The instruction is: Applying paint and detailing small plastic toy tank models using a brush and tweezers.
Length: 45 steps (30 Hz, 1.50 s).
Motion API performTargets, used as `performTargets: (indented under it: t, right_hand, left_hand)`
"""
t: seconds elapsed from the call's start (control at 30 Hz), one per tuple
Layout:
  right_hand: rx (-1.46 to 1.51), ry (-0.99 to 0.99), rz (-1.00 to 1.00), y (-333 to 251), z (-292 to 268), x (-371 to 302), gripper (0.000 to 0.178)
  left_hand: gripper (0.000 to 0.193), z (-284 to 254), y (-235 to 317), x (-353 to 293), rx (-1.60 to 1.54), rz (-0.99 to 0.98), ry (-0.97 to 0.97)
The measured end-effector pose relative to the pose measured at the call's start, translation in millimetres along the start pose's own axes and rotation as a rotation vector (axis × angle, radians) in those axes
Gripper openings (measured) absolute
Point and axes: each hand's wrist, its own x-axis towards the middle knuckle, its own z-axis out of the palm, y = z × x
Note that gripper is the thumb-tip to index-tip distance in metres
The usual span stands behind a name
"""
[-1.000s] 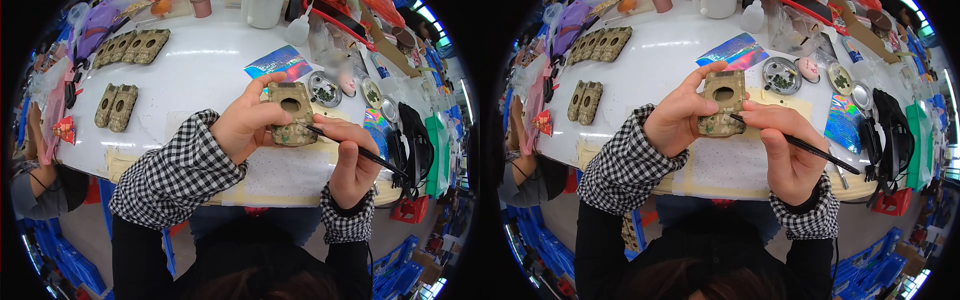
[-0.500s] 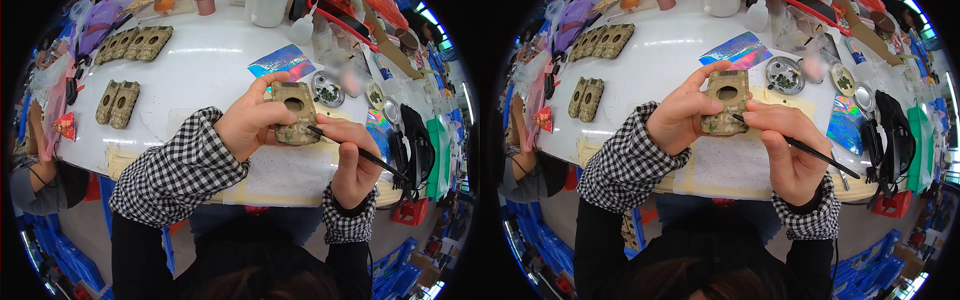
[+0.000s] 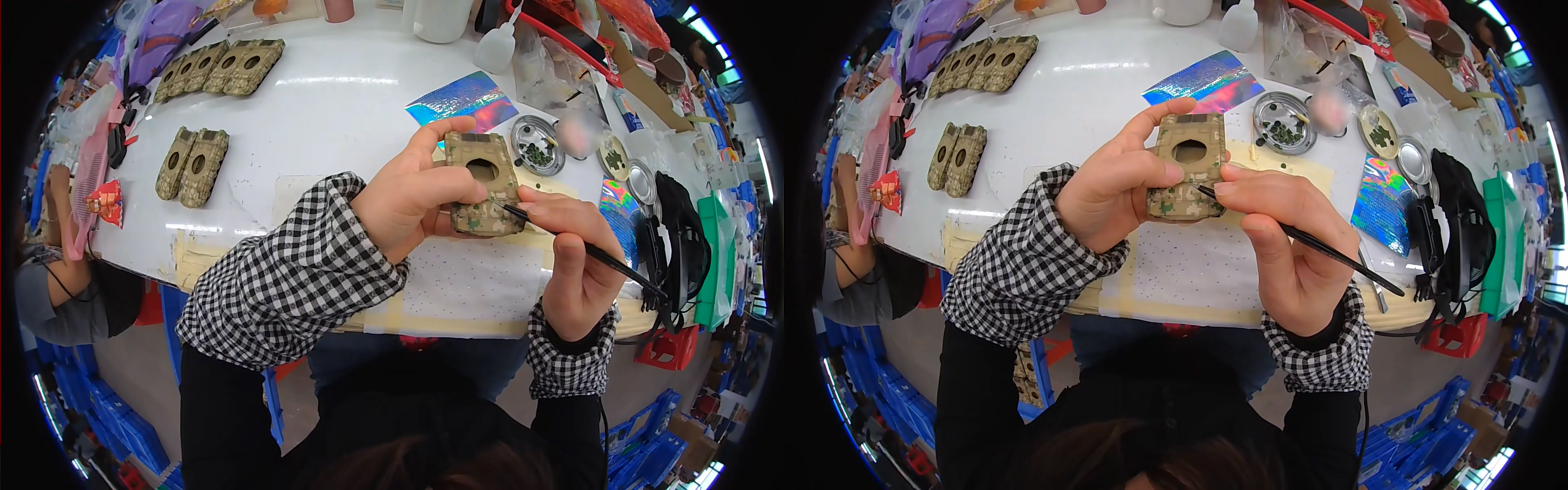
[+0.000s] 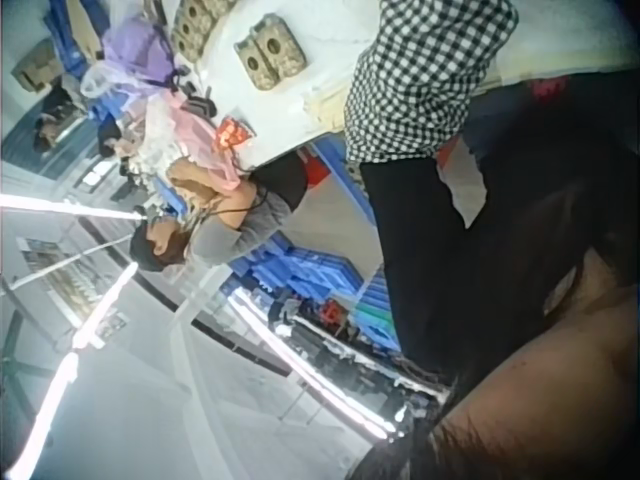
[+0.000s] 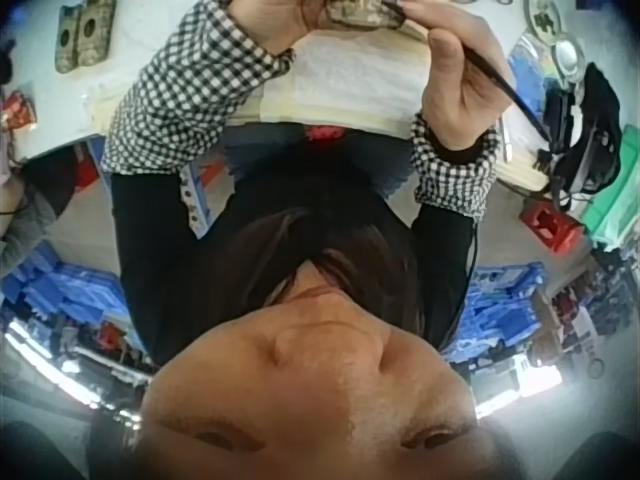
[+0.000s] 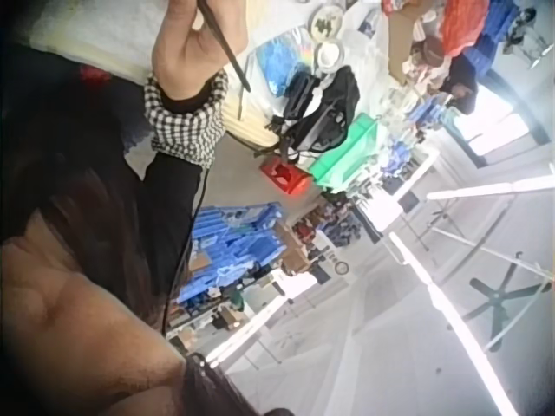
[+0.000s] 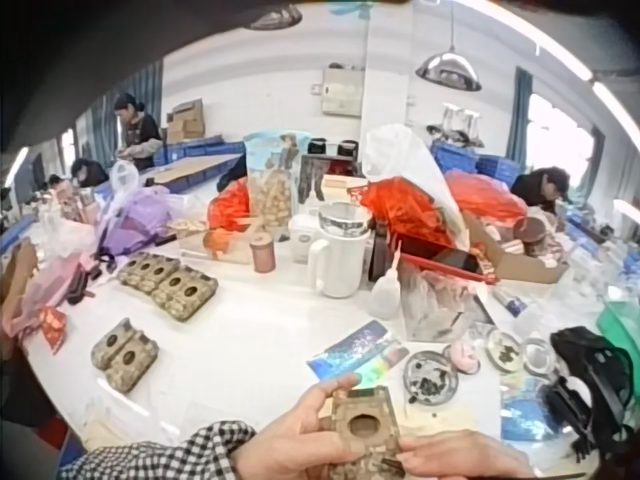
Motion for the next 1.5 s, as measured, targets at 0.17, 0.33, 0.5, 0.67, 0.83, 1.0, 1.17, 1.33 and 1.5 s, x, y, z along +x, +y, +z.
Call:
performTargets:
  t: [0.17,0.33,0.5,0.67,0.83,1.0,1.17,1.33,1.5]
  right_hand:
    - [0.002,-0.002,-0.007,0,0,0,0.018]
    - [-0.008,-0.016,-0.014,0,-2,1,0.018]
    - [-0.021,-0.016,-0.017,-1,-2,1,0.019]
    - [-0.019,-0.007,-0.020,1,-1,0,0.019]
    - [-0.041,-0.020,-0.032,-1,-1,0,0.019]
    - [-0.053,-0.028,-0.044,-1,-1,0,0.021]
    - [-0.090,-0.085,-0.147,1,-5,2,0.024]
    - [-0.506,-0.203,-0.529,-11,-16,7,0.028]
    - [-0.920,-0.110,-0.792,-22,-13,-8,0.020]
  left_hand:
    - [0.068,1,1,-1,0.005,-0.002,0.001]
    - [0.068,0,0,-1,0.000,-0.004,-0.007]
    - [0.068,-1,0,0,-0.006,0.001,-0.022]
    - [0.069,-1,-1,0,-0.002,0.010,-0.021]
    - [0.070,-2,-2,1,0.006,0.027,-0.021]
    - [0.070,-1,-2,0,0.001,0.031,-0.023]
    - [0.065,0,0,-2,-0.078,0.038,-0.052]
    - [0.064,3,3,-4,-0.062,0.064,-0.024]
    - [0.066,2,4,-3,-0.054,0.056,-0.051]
